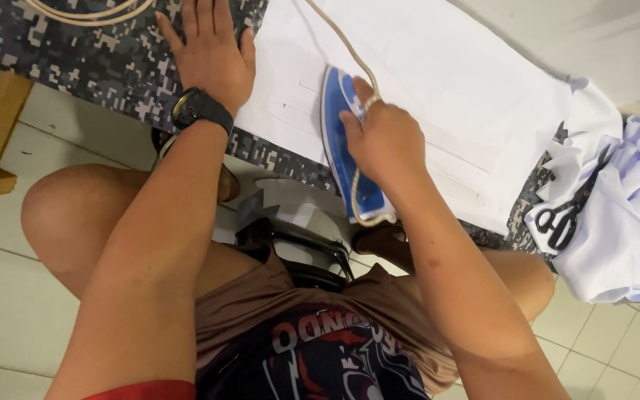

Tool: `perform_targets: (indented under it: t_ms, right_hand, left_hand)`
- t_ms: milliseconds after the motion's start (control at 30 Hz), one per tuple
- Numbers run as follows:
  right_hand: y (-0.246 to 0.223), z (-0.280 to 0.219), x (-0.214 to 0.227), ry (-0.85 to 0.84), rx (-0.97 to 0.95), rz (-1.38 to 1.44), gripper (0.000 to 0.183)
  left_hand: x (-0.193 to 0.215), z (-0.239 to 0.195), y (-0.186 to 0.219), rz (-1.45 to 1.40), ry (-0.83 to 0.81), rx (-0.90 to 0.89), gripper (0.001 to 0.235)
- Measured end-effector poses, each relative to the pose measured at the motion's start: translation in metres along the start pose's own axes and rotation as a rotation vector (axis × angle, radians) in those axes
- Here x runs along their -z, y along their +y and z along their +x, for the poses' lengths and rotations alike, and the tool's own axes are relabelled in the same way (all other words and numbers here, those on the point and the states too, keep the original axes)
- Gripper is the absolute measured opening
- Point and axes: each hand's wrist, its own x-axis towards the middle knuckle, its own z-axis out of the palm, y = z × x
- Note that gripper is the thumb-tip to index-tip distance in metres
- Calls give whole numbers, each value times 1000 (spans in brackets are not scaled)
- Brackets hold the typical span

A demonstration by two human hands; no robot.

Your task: The person irons a white fabric with a blue iron, then uses scissors to cut the fabric along marked lines. The person is sitting cross-legged on a chair while performing the task.

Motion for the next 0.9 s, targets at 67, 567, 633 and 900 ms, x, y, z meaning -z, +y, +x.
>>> perform_targets:
  t_ms: [67,567,633,900]
  right_hand:
    - [-13,14,4,-15,-2,-13,60]
    - [-21,40,13,-8,-39,51,59]
    - [-8,33,11,-21,-52,38,59]
    - [45,8,-2,61,-17,-15,60]
  left_hand:
    - [-3,-2,-2,-8,-9,-4,54]
    - [-7,-1,-1,5,-106,28,57]
    - [-10,-4,12,19,-124,36,58]
    - [-15,-59,107,-76,-179,-483,64]
